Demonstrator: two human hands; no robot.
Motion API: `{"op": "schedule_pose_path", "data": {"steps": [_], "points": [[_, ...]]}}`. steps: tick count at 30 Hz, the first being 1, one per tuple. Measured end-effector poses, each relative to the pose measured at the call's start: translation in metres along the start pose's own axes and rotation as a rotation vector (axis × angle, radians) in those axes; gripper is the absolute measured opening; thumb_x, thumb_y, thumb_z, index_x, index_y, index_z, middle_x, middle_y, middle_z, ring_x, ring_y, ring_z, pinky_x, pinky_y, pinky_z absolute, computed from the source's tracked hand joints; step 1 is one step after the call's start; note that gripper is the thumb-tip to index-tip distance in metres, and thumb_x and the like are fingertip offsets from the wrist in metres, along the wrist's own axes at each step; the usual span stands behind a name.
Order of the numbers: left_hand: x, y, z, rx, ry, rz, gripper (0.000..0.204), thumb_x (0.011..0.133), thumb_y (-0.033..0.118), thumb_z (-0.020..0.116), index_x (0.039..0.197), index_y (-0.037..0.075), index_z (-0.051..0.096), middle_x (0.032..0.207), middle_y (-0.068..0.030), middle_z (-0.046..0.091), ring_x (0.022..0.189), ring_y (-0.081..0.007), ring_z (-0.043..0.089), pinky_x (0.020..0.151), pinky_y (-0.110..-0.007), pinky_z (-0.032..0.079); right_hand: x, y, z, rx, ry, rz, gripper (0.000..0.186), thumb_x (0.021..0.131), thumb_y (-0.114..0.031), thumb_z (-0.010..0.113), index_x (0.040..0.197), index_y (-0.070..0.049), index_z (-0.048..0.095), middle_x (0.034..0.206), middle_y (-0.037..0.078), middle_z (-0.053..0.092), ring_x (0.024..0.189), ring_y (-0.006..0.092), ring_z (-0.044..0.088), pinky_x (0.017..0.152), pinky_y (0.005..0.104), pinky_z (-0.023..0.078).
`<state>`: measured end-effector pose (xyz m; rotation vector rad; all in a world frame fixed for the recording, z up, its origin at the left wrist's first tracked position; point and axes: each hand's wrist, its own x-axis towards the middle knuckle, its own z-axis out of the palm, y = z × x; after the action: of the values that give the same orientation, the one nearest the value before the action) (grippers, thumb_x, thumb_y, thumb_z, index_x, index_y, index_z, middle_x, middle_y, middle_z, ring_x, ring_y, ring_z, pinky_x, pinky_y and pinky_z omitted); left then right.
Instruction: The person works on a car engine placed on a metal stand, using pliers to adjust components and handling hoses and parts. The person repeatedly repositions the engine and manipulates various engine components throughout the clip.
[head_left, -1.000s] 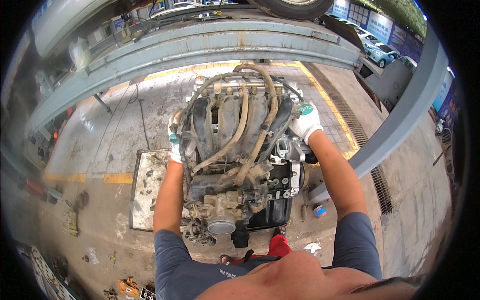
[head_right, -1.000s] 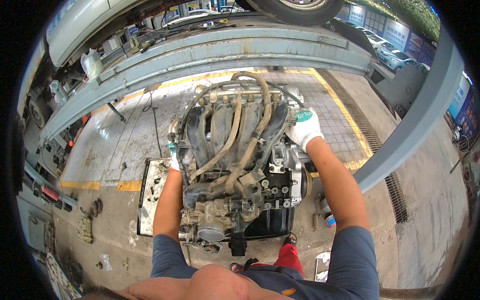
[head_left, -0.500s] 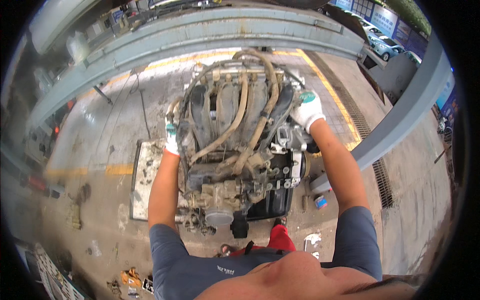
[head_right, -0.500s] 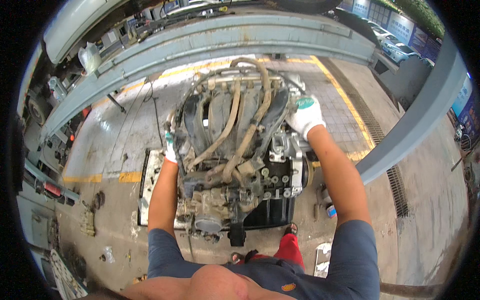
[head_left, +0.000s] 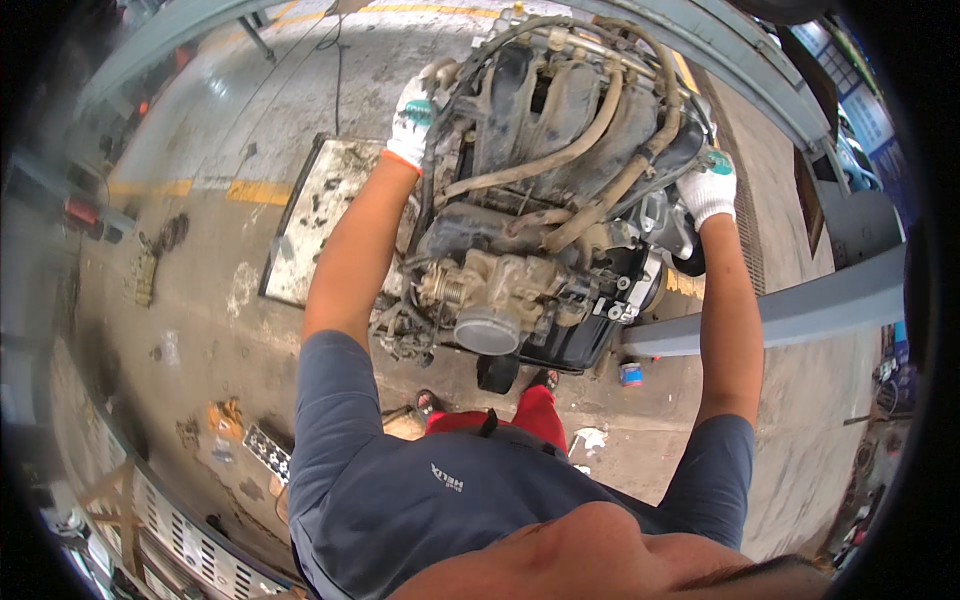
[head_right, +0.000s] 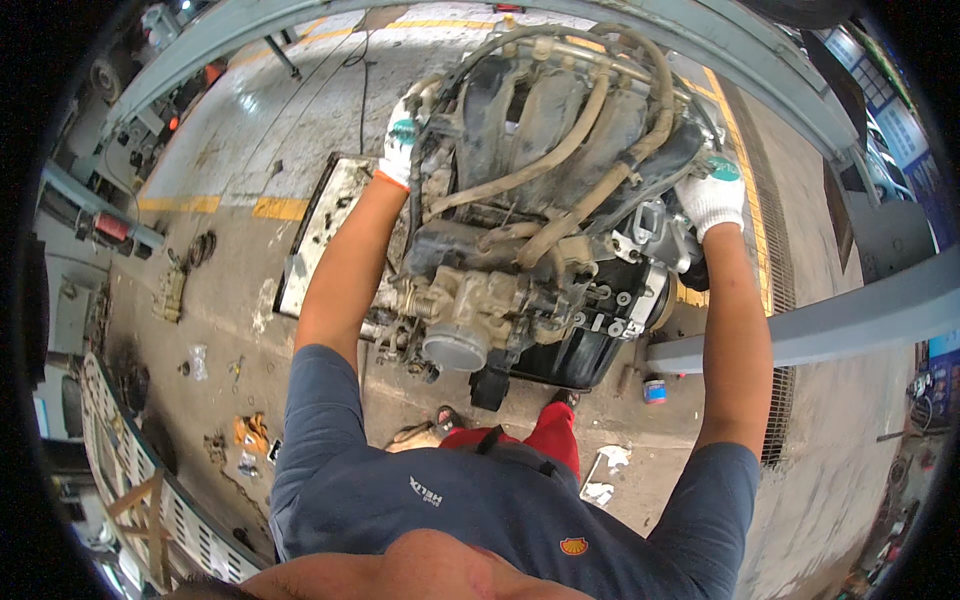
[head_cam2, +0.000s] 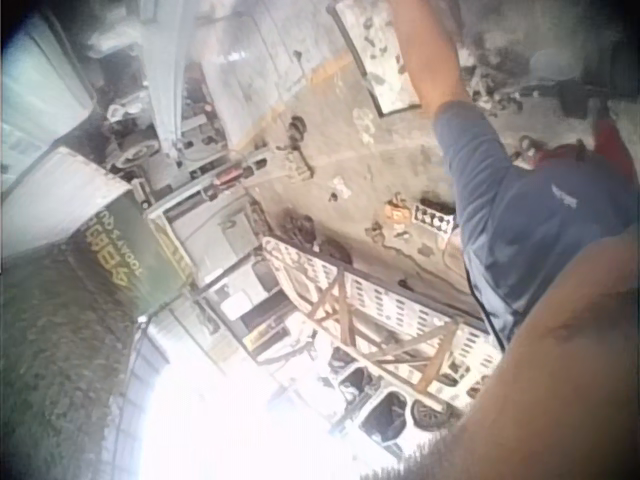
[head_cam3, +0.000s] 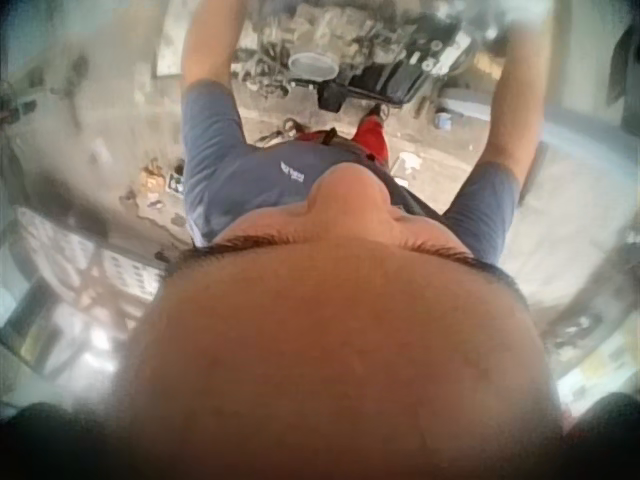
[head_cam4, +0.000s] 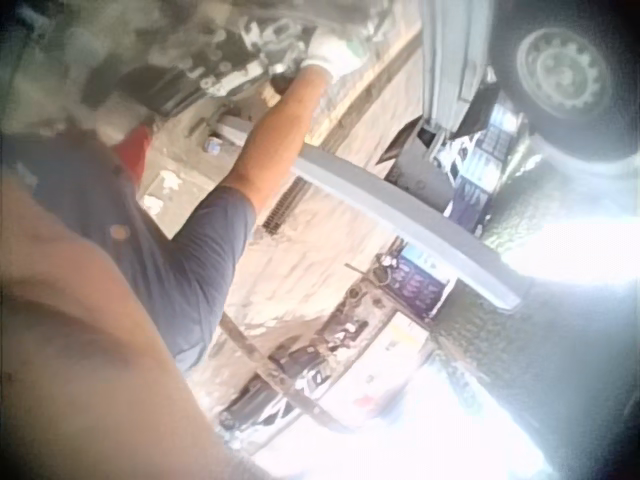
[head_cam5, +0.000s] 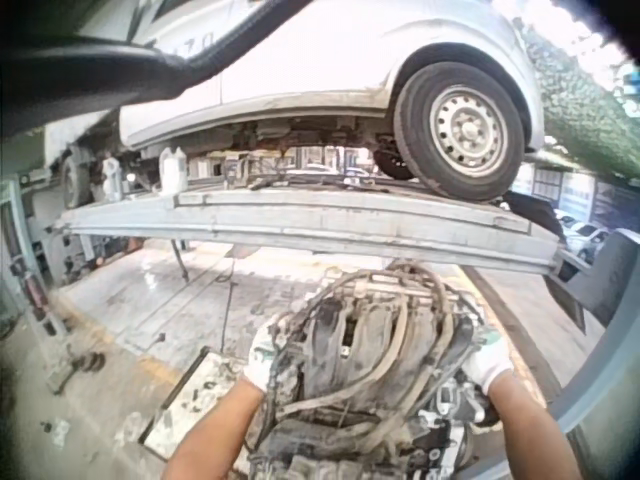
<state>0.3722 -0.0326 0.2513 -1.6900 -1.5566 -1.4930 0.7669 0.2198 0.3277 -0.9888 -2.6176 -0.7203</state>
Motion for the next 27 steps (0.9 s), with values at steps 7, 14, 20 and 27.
{"op": "schedule_pose_path", "data": {"steps": [7, 14, 20, 27], "points": [[-0.036, 0.084, -0.091, 0.303, -0.02, -0.292, 0.042, 0.099, 0.03, 0.076, 0.128, 0.0, 0.073, 0.137, -0.0201, 0.069, 0.133, -0.0384, 0.061, 0.111, -0.048, 0.05, -0.008, 0.014, 0.004, 0.085, 0.029, 0.023, 0.038, 0.101, -0.041, 0.059, 0.118, -0.013, 0.079, 0.108, 0.016, 0.081, 0.102, 0.0357, 0.076, 0.091, 0.0466, 0.059], [-0.151, 0.251, -0.119, 0.021, 0.075, 0.04, 0.065, 0.104, 0.038, 0.073, 0.156, 0.004, 0.055, 0.153, -0.0237, 0.057, 0.144, -0.0392, 0.056, 0.121, -0.054, 0.048, -0.024, 0.002, -0.005, 0.077, 0.189, 0.083, 0.044, 0.096, -0.048, 0.062, 0.119, -0.013, 0.077, 0.111, 0.017, 0.079, 0.104, 0.0364, 0.075, 0.096, 0.0483, 0.056], [-0.228, 0.22, -0.117, 0.106, -0.23, -0.397, 0.119, 0.077, 0.062, 0.095, 0.166, 0.006, 0.04, 0.164, -0.0215, 0.048, 0.147, -0.0371, 0.051, 0.118, -0.052, 0.049, -0.021, 0.003, -0.009, 0.126, 0.095, 0.117, 0.047, 0.093, -0.056, 0.064, 0.114, -0.018, 0.082, 0.109, 0.019, 0.079, 0.107, 0.0373, 0.073, 0.102, 0.0516, 0.051], [-0.229, 0.225, -0.029, -0.084, 0.421, -0.524, 0.12, 0.078, 0.081, 0.083, 0.157, 0.003, 0.039, 0.149, -0.0165, 0.053, 0.136, -0.0311, 0.057, 0.11, -0.047, 0.053, -0.015, -0.001, 0.001, 0.025, 0.117, 0.054, 0.046, 0.098, -0.046, 0.056, 0.089, -0.011, 0.084, 0.095, 0.018, 0.081, 0.093, 0.0355, 0.076, 0.088, 0.0515, 0.053]]}}
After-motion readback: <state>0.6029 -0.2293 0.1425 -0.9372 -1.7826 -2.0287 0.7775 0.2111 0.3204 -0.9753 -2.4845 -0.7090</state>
